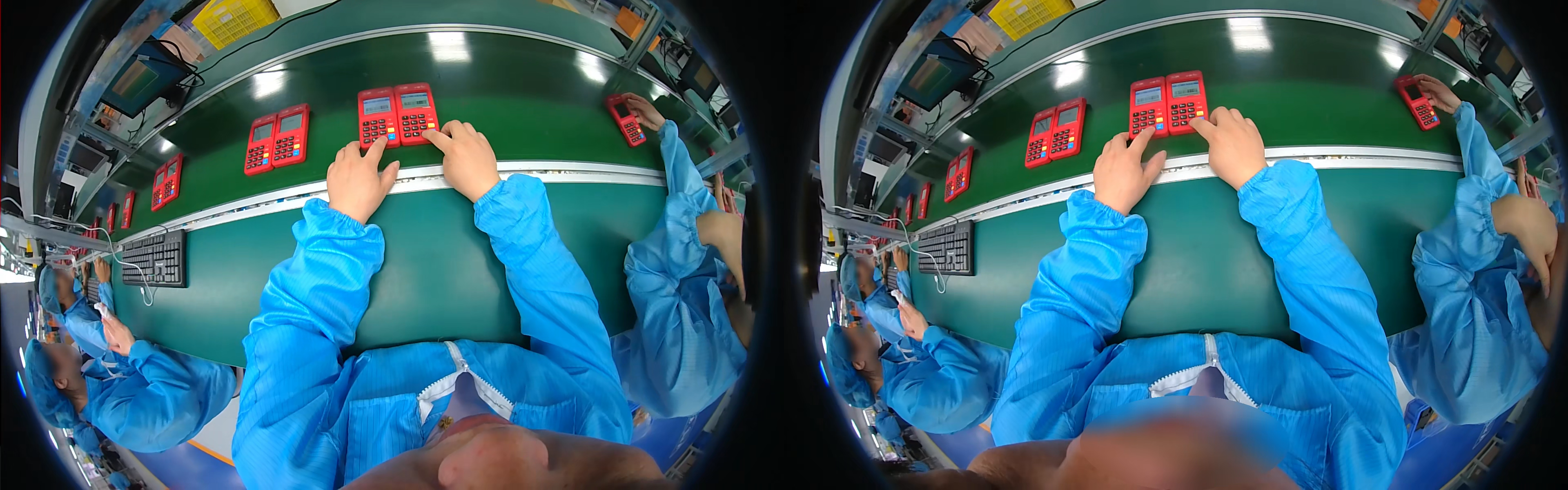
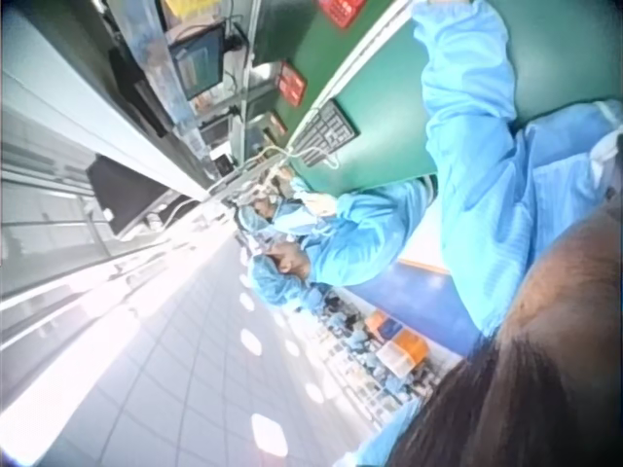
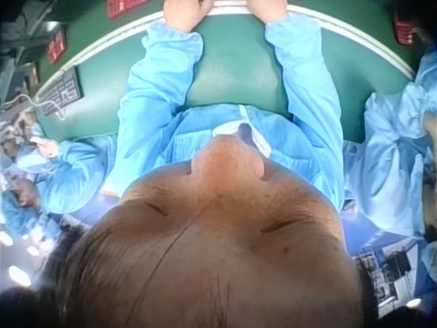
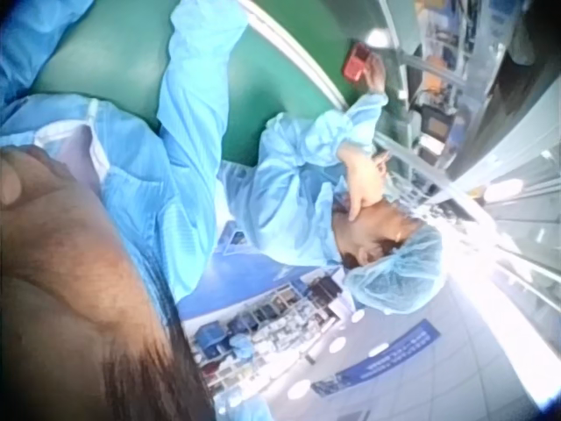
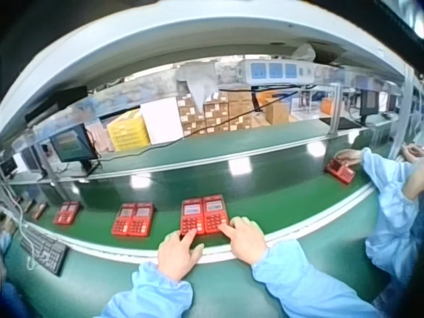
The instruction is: The person tests handheld terminal devices along a conveyor belt by pressing the keypad buttons on each device and pushing them down the assembly line.
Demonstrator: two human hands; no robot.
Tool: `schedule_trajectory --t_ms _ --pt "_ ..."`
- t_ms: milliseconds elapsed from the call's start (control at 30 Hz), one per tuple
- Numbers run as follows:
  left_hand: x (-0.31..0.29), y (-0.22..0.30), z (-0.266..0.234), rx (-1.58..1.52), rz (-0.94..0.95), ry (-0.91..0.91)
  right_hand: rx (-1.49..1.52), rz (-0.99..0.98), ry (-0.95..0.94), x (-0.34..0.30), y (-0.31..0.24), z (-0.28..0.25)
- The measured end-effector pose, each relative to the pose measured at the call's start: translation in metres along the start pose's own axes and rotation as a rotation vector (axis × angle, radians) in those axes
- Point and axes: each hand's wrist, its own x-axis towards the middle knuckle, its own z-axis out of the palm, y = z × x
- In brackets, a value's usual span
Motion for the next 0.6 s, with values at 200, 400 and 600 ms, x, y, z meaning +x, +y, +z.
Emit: schedule_trajectory --t_ms 200,400,600 --pt "-0.014 0.003 0.015 0.058 0.024 0.100 0.009 -0.015 -0.069 -0.007 -0.007 -0.004" --pt "-0.087 0.042 -0.023 -0.073 0.263 -0.139 0.120 -0.227 -0.256 -0.073 -0.032 -0.062" --pt "-0.150 0.081 -0.050 -0.504 0.316 -0.405 0.520 -0.236 -0.464 -0.125 -0.067 -0.114"
